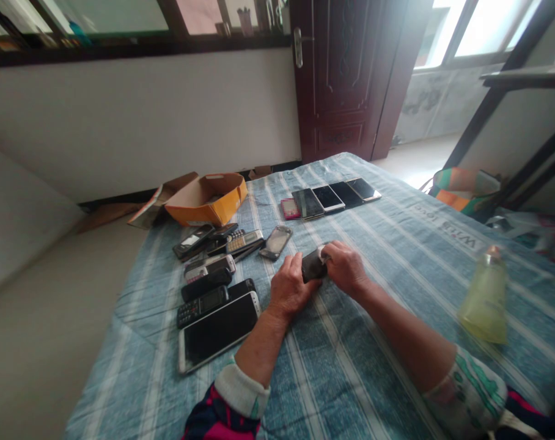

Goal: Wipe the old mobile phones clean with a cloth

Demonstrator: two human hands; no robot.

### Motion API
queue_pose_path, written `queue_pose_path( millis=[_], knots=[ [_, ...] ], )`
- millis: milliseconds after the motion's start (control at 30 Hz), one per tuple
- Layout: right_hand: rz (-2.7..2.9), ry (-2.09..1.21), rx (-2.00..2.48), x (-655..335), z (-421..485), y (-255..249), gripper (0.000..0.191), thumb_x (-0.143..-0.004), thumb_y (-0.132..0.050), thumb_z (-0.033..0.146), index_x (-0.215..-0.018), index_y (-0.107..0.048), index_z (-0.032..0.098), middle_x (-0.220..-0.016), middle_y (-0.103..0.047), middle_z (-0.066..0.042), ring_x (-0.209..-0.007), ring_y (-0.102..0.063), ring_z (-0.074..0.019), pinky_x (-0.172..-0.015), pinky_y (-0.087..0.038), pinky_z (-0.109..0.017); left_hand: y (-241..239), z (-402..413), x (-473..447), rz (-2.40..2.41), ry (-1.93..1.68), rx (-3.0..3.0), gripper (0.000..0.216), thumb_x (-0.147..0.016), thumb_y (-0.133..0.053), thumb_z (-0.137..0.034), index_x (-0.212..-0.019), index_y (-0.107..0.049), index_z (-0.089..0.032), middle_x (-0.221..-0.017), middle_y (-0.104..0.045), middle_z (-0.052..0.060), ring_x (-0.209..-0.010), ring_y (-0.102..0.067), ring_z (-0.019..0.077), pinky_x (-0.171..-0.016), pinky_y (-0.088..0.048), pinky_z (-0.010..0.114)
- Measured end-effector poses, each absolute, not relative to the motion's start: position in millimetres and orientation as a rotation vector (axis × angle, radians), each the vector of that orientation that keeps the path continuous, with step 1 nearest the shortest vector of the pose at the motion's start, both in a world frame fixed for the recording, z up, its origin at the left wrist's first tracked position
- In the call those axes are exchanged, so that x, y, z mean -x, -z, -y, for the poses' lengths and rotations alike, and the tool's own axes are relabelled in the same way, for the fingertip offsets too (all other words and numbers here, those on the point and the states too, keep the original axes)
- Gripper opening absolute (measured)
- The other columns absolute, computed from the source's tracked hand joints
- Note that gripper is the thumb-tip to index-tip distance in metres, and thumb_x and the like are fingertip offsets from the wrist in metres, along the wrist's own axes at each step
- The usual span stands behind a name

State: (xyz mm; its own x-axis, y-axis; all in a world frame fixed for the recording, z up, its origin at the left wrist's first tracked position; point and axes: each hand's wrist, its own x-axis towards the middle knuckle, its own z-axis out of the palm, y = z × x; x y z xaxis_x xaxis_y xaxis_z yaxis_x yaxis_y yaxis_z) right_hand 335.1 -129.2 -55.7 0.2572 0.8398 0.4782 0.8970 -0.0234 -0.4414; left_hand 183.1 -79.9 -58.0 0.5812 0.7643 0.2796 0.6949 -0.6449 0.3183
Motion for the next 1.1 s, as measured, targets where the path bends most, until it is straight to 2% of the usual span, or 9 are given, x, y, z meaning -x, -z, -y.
queue_pose_path(
  millis=[100,167,267,433,567,733,833,967,1100],
  knots=[
    [1.665,0.032,1.821,-321,134,56,0.024,-0.076,-0.047,0.004,-0.075,-0.064,0.02,-0.08,-0.064,-0.004,-0.076,-0.055,-0.0168,-0.067,-0.037,-0.026,57,81,-183,-1.257,-0.591,-2.645,0.052,-0.079,-0.065,-0.041,-0.123,-0.051,-0.015,-0.111,-0.063,0.011,-0.097,-0.064,0.0264,-0.077,-0.053,0.032],
    [1.699,-0.025,1.79,-309,137,54,0.022,-0.075,-0.048,0.005,-0.074,-0.064,0.021,-0.079,-0.064,-0.004,-0.074,-0.055,-0.0167,-0.066,-0.037,-0.026,56,81,-184,-1.274,-0.567,-2.654,0.044,-0.083,-0.058,-0.033,-0.123,-0.052,-0.014,-0.11,-0.063,0.012,-0.096,-0.065,0.0259,-0.076,-0.053,0.032],
    [1.669,-0.127,1.725,-300,139,52,0.022,-0.074,-0.049,0.004,-0.071,-0.063,0.021,-0.076,-0.065,-0.002,-0.07,-0.056,-0.015,-0.065,-0.038,-0.025,54,82,-184,-1.272,-0.537,-2.661,0.042,-0.084,-0.053,-0.025,-0.124,-0.051,-0.013,-0.11,-0.063,0.013,-0.096,-0.065,0.0258,-0.077,-0.052,0.032],
    [1.422,-0.156,1.686,-321,131,53,0.022,-0.071,-0.05,0.004,-0.073,-0.065,0.021,-0.072,-0.065,0.001,-0.067,-0.056,-0.0135,-0.064,-0.039,-0.023,56,80,-184,-1.248,-0.581,-2.637,0.054,-0.077,-0.068,-0.043,-0.12,-0.052,-0.015,-0.109,-0.062,0.011,-0.097,-0.064,0.0269,-0.077,-0.053,0.033],
    [1.449,0.043,1.79,-338,127,57,0.024,-0.073,-0.046,0.004,-0.073,-0.064,0.019,-0.078,-0.064,-0.004,-0.074,-0.055,-0.0163,-0.066,-0.038,-0.025,54,81,-183,-1.225,-0.57,-2.629,0.065,-0.071,-0.077,-0.042,-0.123,-0.05,-0.014,-0.112,-0.062,0.011,-0.101,-0.063,0.0272,-0.08,-0.053,0.033],
    [1.689,0.022,1.781,-322,134,56,0.023,-0.073,-0.047,0.004,-0.073,-0.064,0.02,-0.078,-0.064,-0.004,-0.073,-0.054,-0.0163,-0.065,-0.036,-0.025,56,81,-184,-1.24,-0.58,-2.635,0.051,-0.079,-0.067,-0.042,-0.118,-0.053,-0.013,-0.108,-0.062,0.012,-0.097,-0.065,0.0275,-0.077,-0.053,0.033],
    [1.701,-0.044,1.747,-310,139,53,0.023,-0.074,-0.047,0.005,-0.07,-0.064,0.02,-0.075,-0.064,-0.003,-0.068,-0.054,-0.0149,-0.062,-0.035,-0.025,59,80,-183,-1.239,-0.596,-2.658,0.046,-0.081,-0.061,-0.035,-0.121,-0.052,-0.013,-0.106,-0.063,0.012,-0.096,-0.065,0.0269,-0.076,-0.052,0.033],
    [1.618,-0.188,1.652,-306,140,52,0.025,-0.07,-0.047,0.003,-0.068,-0.064,0.021,-0.071,-0.065,0.0,-0.066,-0.056,-0.0129,-0.063,-0.037,-0.023,59,79,-183,-1.235,-0.572,-2.671,0.044,-0.082,-0.057,-0.029,-0.122,-0.052,-0.012,-0.109,-0.063,0.013,-0.097,-0.065,0.0266,-0.078,-0.052,0.032],
    [1.468,-0.185,1.589,-320,133,54,0.026,-0.067,-0.046,0.003,-0.071,-0.064,0.021,-0.075,-0.066,0.0,-0.071,-0.059,-0.0135,-0.067,-0.041,-0.022,58,79,-184,-1.234,-0.6,-2.661,0.051,-0.08,-0.065,-0.04,-0.12,-0.053,-0.012,-0.107,-0.063,0.013,-0.096,-0.065,0.0274,-0.076,-0.054,0.033]
  ],
)
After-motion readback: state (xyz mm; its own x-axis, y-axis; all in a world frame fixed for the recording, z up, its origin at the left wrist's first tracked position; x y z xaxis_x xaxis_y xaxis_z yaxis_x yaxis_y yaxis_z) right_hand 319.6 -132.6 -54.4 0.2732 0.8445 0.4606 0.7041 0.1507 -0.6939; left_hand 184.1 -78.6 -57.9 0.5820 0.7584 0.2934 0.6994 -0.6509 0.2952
